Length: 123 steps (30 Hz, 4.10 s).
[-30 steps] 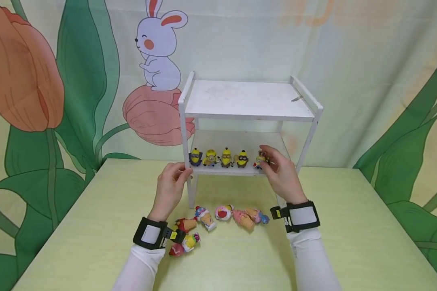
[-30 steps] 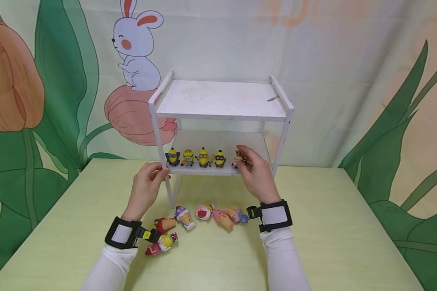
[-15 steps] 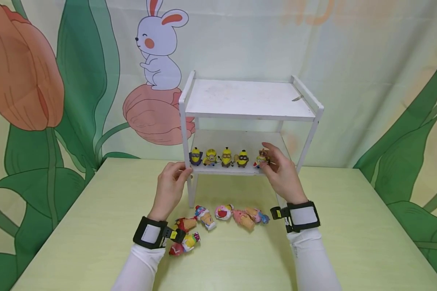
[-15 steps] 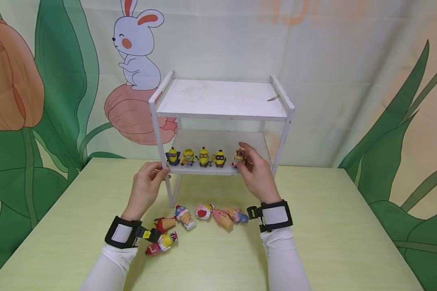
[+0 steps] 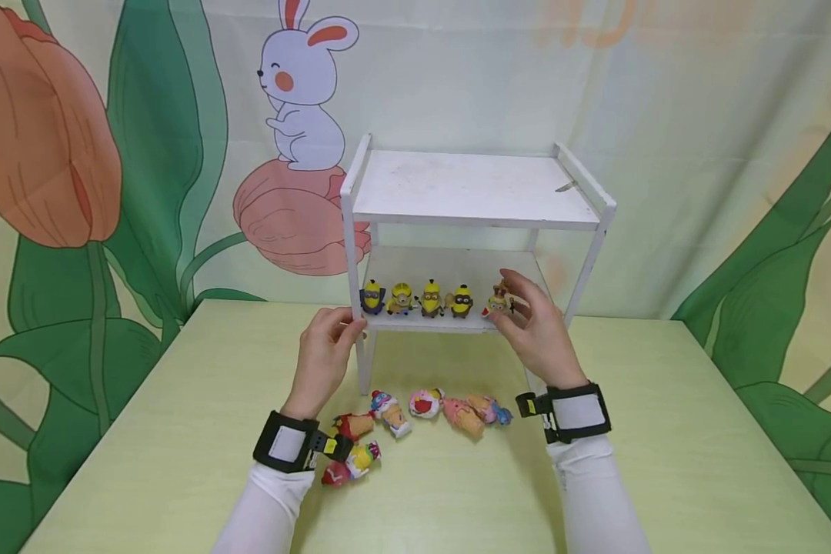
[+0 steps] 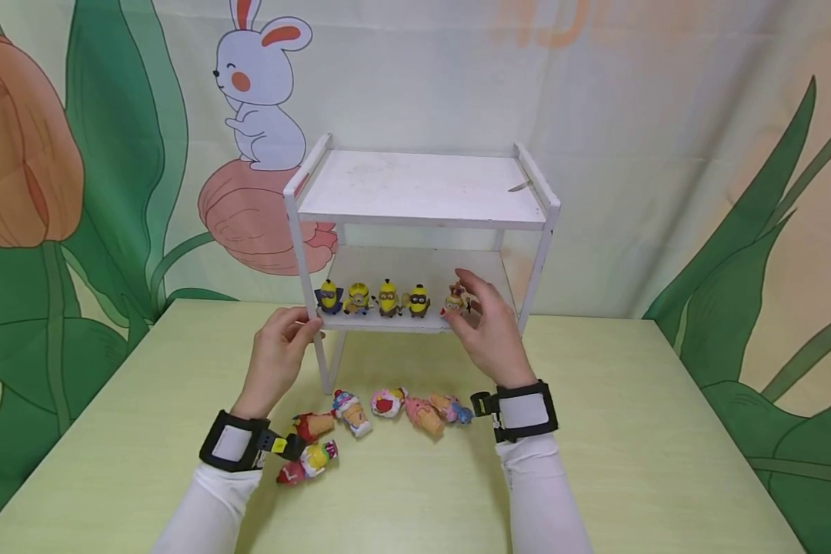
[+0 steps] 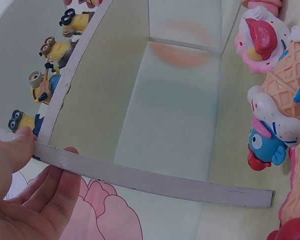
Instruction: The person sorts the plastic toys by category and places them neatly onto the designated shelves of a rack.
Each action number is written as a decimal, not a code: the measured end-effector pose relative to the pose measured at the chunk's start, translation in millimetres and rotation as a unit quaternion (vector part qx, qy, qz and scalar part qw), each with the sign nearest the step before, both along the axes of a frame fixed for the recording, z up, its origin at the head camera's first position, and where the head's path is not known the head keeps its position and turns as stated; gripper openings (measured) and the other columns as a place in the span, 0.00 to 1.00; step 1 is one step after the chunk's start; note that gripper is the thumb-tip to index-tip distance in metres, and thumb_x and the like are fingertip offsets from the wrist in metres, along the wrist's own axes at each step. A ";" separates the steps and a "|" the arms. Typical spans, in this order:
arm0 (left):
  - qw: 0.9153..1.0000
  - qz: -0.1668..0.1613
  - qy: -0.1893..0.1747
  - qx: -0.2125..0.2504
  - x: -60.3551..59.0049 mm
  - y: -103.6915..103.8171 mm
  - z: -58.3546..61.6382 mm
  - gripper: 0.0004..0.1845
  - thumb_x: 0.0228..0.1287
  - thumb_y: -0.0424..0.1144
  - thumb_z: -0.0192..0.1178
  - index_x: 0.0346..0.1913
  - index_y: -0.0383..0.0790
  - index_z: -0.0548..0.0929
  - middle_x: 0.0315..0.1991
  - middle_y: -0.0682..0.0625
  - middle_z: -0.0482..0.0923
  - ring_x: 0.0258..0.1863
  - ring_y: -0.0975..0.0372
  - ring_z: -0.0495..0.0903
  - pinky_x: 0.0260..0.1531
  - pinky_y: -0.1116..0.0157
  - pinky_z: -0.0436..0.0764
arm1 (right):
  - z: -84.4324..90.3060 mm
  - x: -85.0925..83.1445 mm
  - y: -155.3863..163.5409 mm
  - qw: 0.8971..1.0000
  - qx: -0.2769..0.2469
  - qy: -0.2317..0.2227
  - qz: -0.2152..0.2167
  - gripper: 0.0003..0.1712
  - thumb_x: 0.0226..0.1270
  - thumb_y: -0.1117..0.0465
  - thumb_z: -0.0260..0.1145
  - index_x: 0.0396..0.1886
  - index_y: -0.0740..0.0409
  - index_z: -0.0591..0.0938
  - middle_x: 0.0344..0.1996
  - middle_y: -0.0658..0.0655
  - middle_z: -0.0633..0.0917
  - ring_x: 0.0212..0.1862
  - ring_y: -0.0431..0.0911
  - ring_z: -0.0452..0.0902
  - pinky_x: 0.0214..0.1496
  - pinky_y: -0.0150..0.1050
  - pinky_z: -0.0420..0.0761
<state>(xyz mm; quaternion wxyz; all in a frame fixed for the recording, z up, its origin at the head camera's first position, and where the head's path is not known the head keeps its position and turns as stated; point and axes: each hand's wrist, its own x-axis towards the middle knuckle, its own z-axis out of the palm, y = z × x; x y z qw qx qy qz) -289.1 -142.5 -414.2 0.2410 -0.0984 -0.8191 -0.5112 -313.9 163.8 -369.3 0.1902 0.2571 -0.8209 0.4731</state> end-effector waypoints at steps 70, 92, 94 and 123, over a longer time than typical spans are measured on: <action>1.000 -0.002 -0.003 0.006 -2.2 -1.1 -1.4 0.13 0.70 0.36 0.59 0.51 0.33 0.83 0.39 0.43 0.74 0.39 0.52 0.83 0.43 0.55 0.84 | -38.1 61.1 6.6 0.971 0.235 0.032 0.029 0.21 0.64 0.63 0.71 0.56 0.59 0.80 0.54 0.57 0.81 0.57 0.53 0.76 0.57 0.50 0.76; 1.000 -0.004 0.000 0.004 -3.2 -1.6 -2.4 0.13 0.70 0.36 0.59 0.52 0.33 0.83 0.39 0.43 0.73 0.39 0.51 0.83 0.43 0.54 0.83 | -102.8 42.8 24.0 0.962 0.257 -0.088 0.029 0.24 0.56 0.70 0.73 0.53 0.62 0.80 0.44 0.58 0.84 0.42 0.49 0.82 0.45 0.44 0.82; 1.000 -0.004 0.000 0.003 -3.5 -1.8 -2.8 0.13 0.70 0.36 0.59 0.52 0.34 0.83 0.39 0.44 0.73 0.39 0.52 0.83 0.43 0.55 0.83 | -103.9 42.8 23.7 0.962 0.253 -0.092 0.033 0.25 0.56 0.71 0.73 0.54 0.63 0.80 0.44 0.58 0.85 0.43 0.49 0.82 0.47 0.45 0.82; 1.000 -0.003 0.002 -0.002 -2.2 -0.7 -2.2 0.12 0.70 0.37 0.59 0.50 0.33 0.83 0.37 0.44 0.73 0.37 0.53 0.82 0.40 0.56 0.84 | -97.4 41.1 29.5 0.961 0.260 -0.090 0.007 0.21 0.59 0.71 0.70 0.53 0.64 0.81 0.40 0.57 0.85 0.39 0.46 0.81 0.41 0.44 0.82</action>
